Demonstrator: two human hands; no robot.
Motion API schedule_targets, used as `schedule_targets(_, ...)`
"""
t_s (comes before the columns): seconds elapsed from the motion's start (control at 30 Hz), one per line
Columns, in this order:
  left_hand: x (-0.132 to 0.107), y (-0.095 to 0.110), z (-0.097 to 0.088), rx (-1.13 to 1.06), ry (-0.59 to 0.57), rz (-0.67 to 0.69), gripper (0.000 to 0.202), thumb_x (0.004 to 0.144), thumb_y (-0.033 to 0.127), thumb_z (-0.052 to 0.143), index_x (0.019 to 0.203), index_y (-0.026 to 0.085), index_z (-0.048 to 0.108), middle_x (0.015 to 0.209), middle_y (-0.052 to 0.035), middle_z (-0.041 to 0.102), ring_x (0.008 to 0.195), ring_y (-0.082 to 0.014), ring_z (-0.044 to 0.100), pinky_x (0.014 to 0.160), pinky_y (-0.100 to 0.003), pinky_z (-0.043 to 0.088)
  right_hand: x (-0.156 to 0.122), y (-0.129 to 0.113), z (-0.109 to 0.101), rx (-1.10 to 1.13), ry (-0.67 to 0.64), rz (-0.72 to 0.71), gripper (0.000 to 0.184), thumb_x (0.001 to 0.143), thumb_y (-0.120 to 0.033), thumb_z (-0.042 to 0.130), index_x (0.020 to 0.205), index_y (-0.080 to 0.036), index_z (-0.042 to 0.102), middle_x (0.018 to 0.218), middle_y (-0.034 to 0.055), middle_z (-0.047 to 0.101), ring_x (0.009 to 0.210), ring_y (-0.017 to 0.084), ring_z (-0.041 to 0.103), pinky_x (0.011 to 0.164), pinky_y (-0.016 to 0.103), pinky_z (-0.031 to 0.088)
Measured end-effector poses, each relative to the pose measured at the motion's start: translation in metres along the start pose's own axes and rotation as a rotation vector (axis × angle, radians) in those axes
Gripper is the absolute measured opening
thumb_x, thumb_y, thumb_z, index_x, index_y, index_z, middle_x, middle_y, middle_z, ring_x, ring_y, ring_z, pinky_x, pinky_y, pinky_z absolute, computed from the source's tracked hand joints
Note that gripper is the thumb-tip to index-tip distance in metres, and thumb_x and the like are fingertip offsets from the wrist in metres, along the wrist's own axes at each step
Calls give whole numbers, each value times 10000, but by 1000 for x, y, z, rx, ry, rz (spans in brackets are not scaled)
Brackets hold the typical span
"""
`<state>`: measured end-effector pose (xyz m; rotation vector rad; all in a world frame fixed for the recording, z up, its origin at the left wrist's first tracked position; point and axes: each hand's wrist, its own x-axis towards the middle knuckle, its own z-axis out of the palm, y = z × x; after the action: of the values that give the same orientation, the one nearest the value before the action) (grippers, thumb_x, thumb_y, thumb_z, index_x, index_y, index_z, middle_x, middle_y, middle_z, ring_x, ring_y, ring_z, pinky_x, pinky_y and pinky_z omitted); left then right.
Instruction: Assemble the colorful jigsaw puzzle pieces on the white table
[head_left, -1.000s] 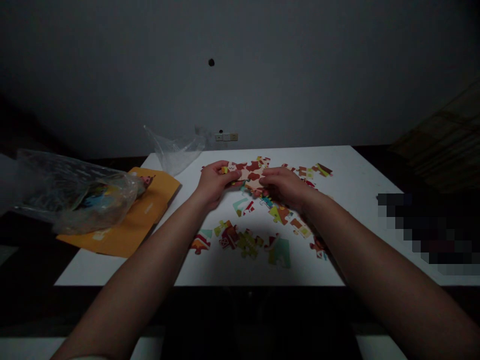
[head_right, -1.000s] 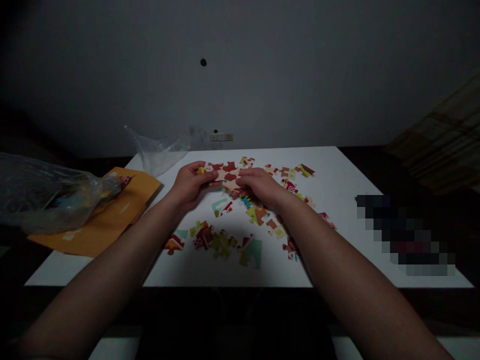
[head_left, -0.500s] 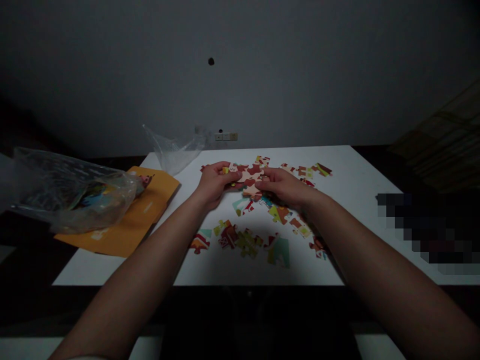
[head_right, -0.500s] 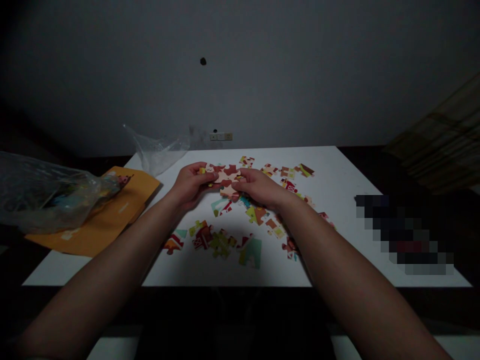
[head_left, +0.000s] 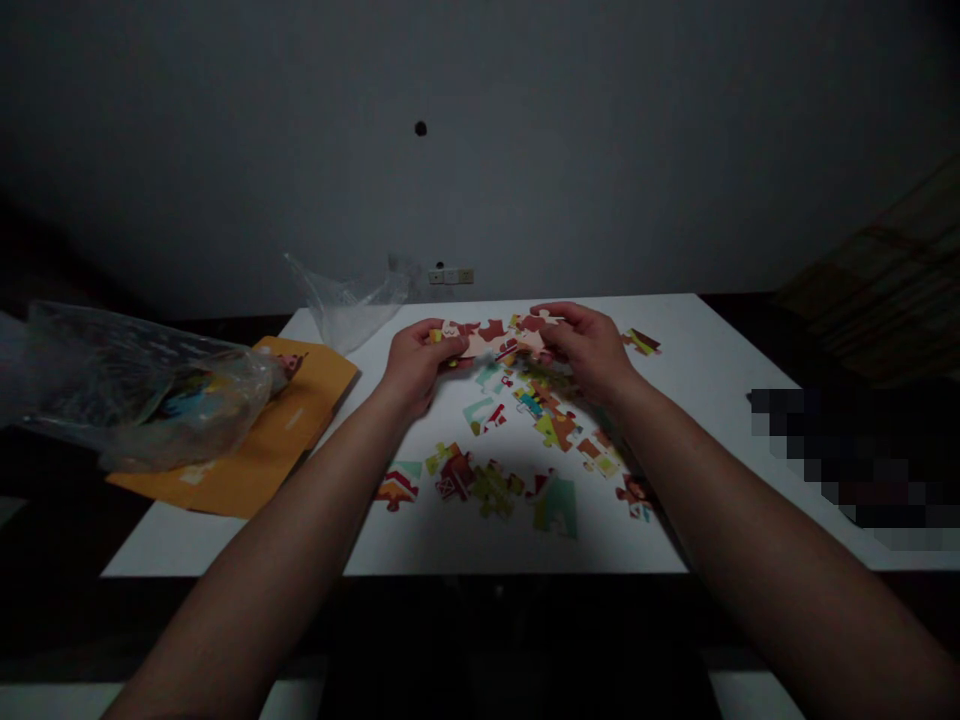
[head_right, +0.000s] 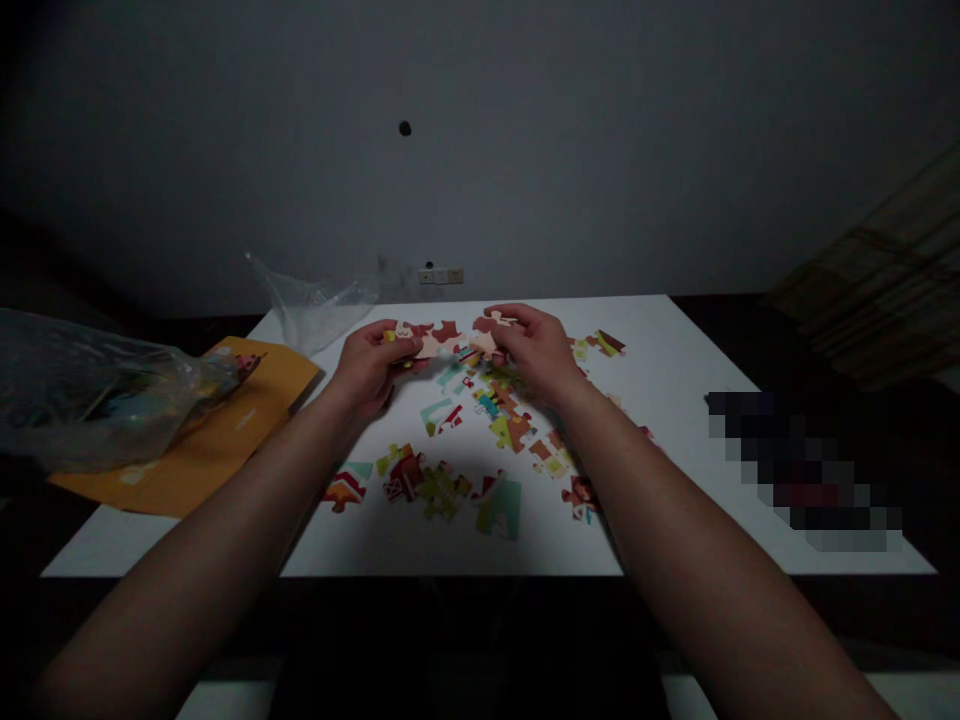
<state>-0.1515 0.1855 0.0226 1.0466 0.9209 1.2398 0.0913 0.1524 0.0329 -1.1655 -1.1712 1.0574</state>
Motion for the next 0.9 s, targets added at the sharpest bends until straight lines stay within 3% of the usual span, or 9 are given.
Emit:
schedule_targets(0.13,-3,0,3,7,-54,-22,389,589,228,1013,862,151,746,903,-76,812,729,-172,760,689,-313,709,0,4,0,-49,-67,-12,519,690,-520,982,1082,-246,779,831,11,776,682,163,645,686,337,548)
schedule_targets(0.4,-4,-2,1,-14,-64,-20,399,591,215,1026,864,152,742,916,-86,811,753,-191,779,732,-348,730,-1,9,-1,-160,-65,-31,402,788,-517,906,960,-287,625,714,-20,654,664,185,616,627,336,476)
schedule_targets(0.6,-1,-2,-2,4,-62,-21,400,589,231,1035,858,148,751,909,-93,811,728,-180,768,708,-334,724,-1,9,-2,-177,-67,-37,342,827,-470,857,983,-292,611,722,-9,662,657,184,592,617,345,443)
schedule_targets(0.9,-4,1,-1,15,-106,-30,435,572,227,1049,903,120,788,899,-95,817,730,-178,778,688,-296,711,-1,7,-5,-157,-133,-32,401,832,-542,889,926,-285,596,713,-28,624,640,160,541,606,319,395)
